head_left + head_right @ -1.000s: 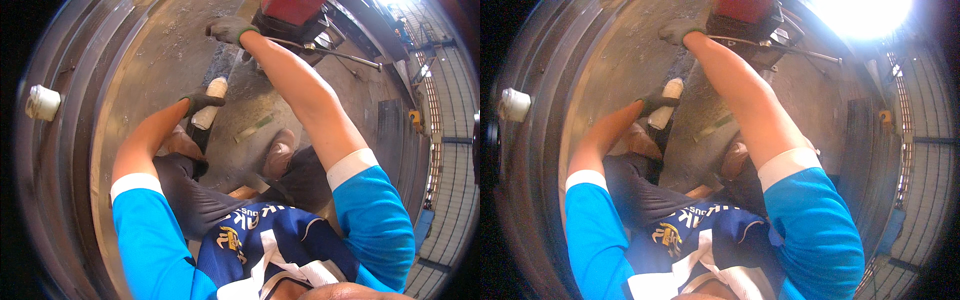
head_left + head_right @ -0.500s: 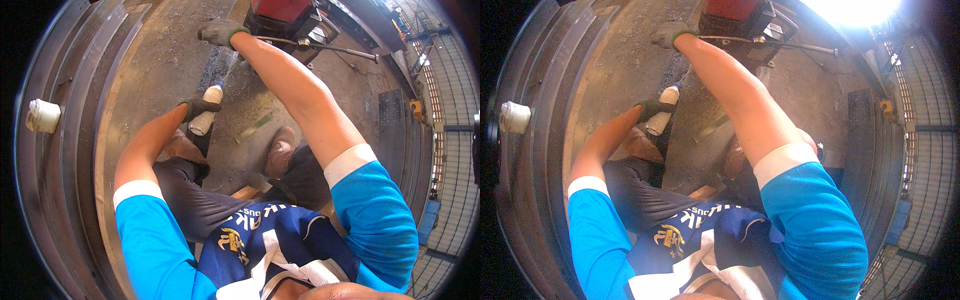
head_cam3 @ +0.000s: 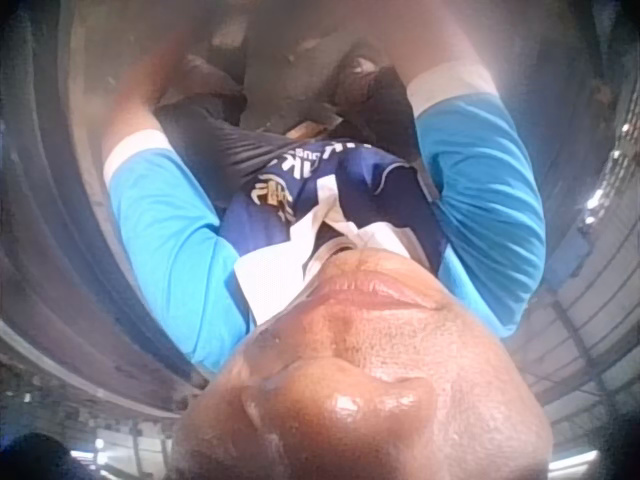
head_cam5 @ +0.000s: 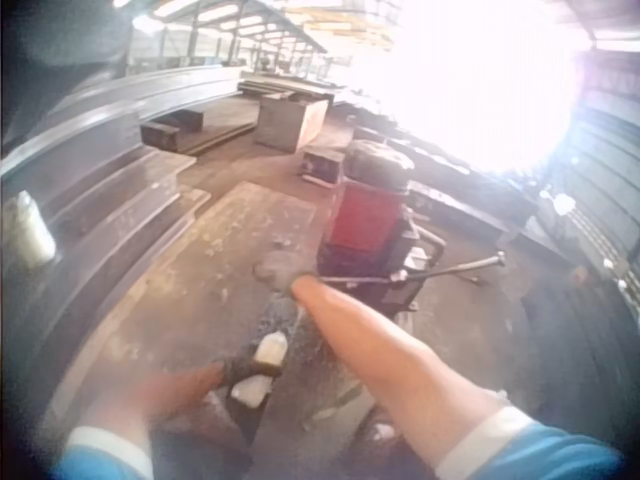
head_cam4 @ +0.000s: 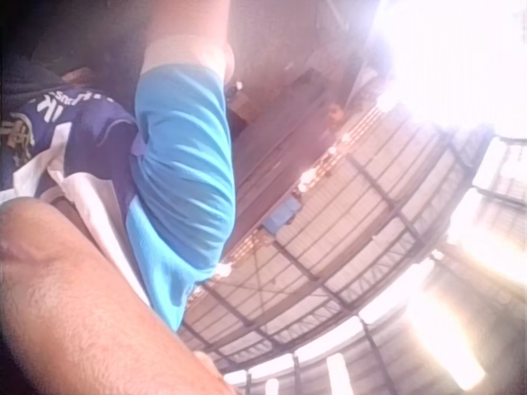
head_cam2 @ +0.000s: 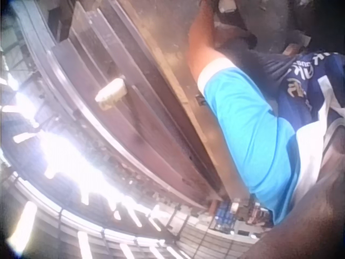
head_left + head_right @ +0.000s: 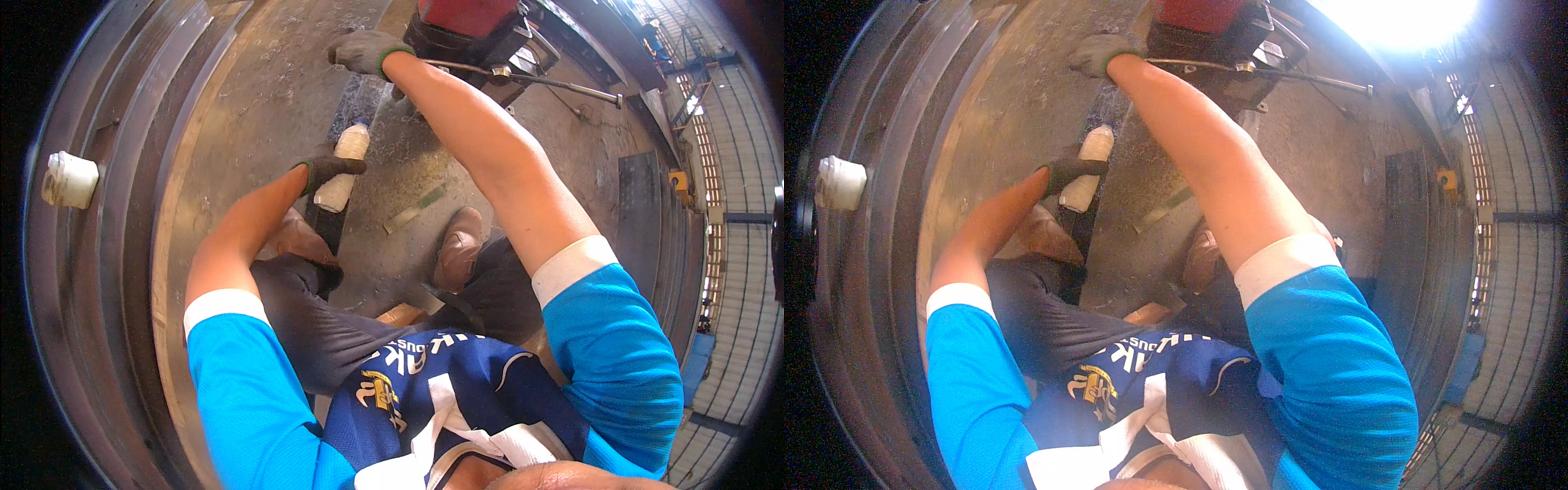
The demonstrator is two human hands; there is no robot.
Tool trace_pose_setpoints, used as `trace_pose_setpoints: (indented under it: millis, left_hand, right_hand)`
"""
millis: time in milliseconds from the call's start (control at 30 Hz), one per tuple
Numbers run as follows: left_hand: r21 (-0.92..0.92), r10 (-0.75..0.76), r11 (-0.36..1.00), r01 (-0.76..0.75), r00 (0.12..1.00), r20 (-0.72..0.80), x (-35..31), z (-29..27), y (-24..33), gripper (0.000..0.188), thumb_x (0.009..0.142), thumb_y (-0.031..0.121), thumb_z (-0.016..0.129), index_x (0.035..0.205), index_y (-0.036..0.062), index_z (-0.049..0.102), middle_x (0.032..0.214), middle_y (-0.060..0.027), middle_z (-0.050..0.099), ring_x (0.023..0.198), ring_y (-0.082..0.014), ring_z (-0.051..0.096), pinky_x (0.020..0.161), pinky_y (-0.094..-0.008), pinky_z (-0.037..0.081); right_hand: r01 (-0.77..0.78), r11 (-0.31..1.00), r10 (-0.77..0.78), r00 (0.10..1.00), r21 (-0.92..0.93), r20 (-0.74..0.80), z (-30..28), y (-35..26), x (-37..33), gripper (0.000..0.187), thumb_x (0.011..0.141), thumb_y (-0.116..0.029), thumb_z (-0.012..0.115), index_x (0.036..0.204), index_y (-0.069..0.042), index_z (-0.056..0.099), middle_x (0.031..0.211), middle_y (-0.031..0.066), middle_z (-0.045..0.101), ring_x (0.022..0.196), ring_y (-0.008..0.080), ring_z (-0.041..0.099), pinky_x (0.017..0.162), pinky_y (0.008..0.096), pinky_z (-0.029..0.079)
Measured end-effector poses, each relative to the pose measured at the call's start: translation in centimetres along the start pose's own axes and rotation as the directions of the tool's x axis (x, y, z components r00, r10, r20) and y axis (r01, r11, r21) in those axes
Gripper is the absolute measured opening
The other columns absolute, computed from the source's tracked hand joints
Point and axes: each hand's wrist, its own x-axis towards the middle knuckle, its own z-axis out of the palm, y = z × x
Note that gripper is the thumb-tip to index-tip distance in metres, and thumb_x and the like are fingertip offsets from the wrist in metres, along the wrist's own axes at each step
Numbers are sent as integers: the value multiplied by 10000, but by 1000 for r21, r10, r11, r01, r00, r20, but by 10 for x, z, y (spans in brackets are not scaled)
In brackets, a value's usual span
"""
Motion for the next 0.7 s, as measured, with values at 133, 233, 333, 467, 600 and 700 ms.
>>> trace_pose_setpoints:
  millis: [133, 233, 333, 467, 600, 700]
  left_hand:
    - [106, -63, 993, 60, 998, 26, 10, -1, -4, 848, 666, 500, 917, 1299, 6, 641, 1200, -193, 714, 1015, -299, 722, 906, -443, 574]
    - [165, -182, 970, 179, 983, 6, 9, 0, -3, 820, 669, 501, 914, 1273, 7, 662, 1175, -189, 725, 1020, -298, 722, 906, -446, 570]
    - [141, -263, 957, 252, 963, 59, 5, 1, 1, 823, 671, 506, 911, 1280, 13, 660, 1184, -186, 724, 1020, -298, 724, 912, -446, 567]
    - [165, -256, 955, 245, 966, 49, 4, 1, 1, 827, 677, 504, 906, 1299, 24, 650, 1199, -183, 719, 1015, -295, 724, 921, -449, 567]
    - [123, -248, 965, 234, 961, 121, 12, 0, -4, 820, 681, 507, 900, 1301, 30, 648, 1197, -174, 720, 1011, -289, 724, 925, -447, 567]
    - [133, -232, 967, 217, 967, 104, 16, 0, -9, 831, 683, 505, 900, 1312, 30, 637, 1204, -171, 718, 1009, -286, 724, 927, -448, 568]
  right_hand:
    - [62, 998, -62, 998, -24, -1, 0, -1, 5, 364, 927, -167, 552, 1258, -190, 700, 1315, 112, 685, 1182, 338, 657, 996, 453, 519]
    - [17, 999, -16, 999, -31, 32, 1, 0, 6, 380, 927, -157, 551, 1276, -194, 696, 1330, 109, 681, 1189, 336, 655, 1008, 449, 515]
    - [44, 997, -41, 998, -56, 54, 3, 3, 5, 402, 926, -140, 557, 1304, -193, 685, 1337, 109, 678, 1196, 332, 654, 1014, 443, 515]
    - [-5, 999, 7, 998, -38, 64, 10, 7, 11, 412, 914, -110, 578, 1307, -180, 682, 1334, 110, 680, 1200, 329, 655, 1017, 437, 518]
    - [90, 996, -90, 996, -16, -18, 25, 16, 21, 373, 924, -191, 565, 1271, -185, 701, 1323, 119, 685, 1199, 345, 656, 1006, 464, 519]
    - [79, 997, -78, 996, 15, -34, 35, 24, 24, 397, 964, -383, 500, 1231, -203, 730, 1321, 150, 686, 1194, 385, 656, 991, 511, 514]
